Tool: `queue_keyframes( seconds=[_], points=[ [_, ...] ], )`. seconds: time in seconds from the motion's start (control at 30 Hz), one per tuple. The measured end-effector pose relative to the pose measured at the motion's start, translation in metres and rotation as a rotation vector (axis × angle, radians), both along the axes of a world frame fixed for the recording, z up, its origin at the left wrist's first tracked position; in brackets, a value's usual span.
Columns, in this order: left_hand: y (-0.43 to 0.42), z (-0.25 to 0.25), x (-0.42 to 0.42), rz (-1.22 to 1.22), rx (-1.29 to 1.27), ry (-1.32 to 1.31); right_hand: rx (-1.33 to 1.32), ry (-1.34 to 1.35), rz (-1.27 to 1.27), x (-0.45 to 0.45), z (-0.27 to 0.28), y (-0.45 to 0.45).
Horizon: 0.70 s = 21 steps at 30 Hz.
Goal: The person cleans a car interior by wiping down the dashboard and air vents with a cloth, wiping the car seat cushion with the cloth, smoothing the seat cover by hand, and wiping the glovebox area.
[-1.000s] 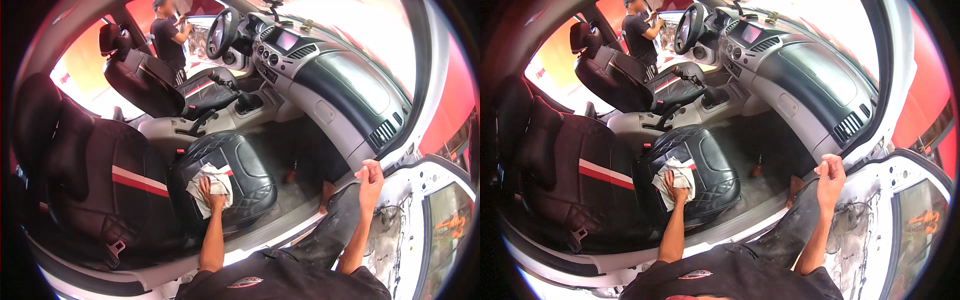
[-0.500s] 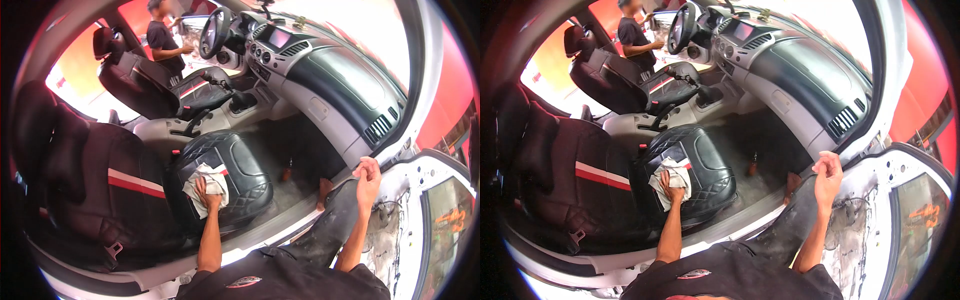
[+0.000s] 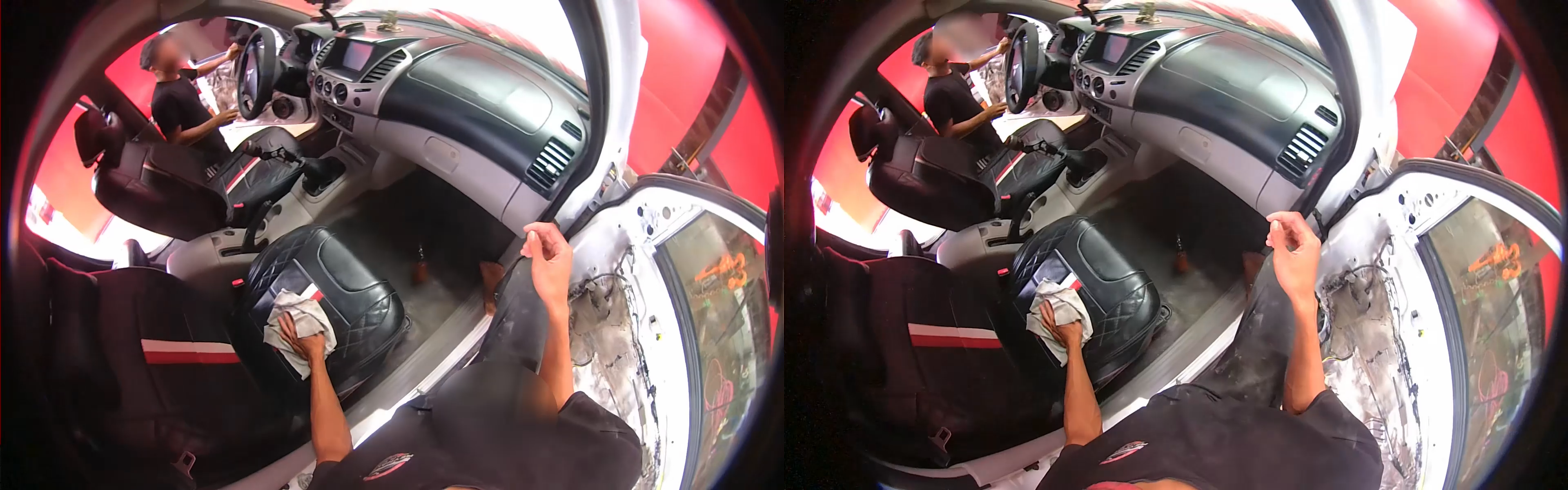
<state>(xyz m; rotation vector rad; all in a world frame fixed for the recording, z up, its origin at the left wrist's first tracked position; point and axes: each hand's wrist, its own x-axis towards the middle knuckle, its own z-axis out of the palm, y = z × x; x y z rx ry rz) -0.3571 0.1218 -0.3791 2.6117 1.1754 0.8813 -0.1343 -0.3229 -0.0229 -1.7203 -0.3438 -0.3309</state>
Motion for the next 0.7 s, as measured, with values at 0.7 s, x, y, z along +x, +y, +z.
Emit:
queue_keyframes(
  seconds=[0.7],
  points=[
    [-0.009, 0.021, 0.003, 0.024, -0.072, 0.045, 0.177, -0.570, 2.087, -0.104, 0.163, 0.038]
  ],
)
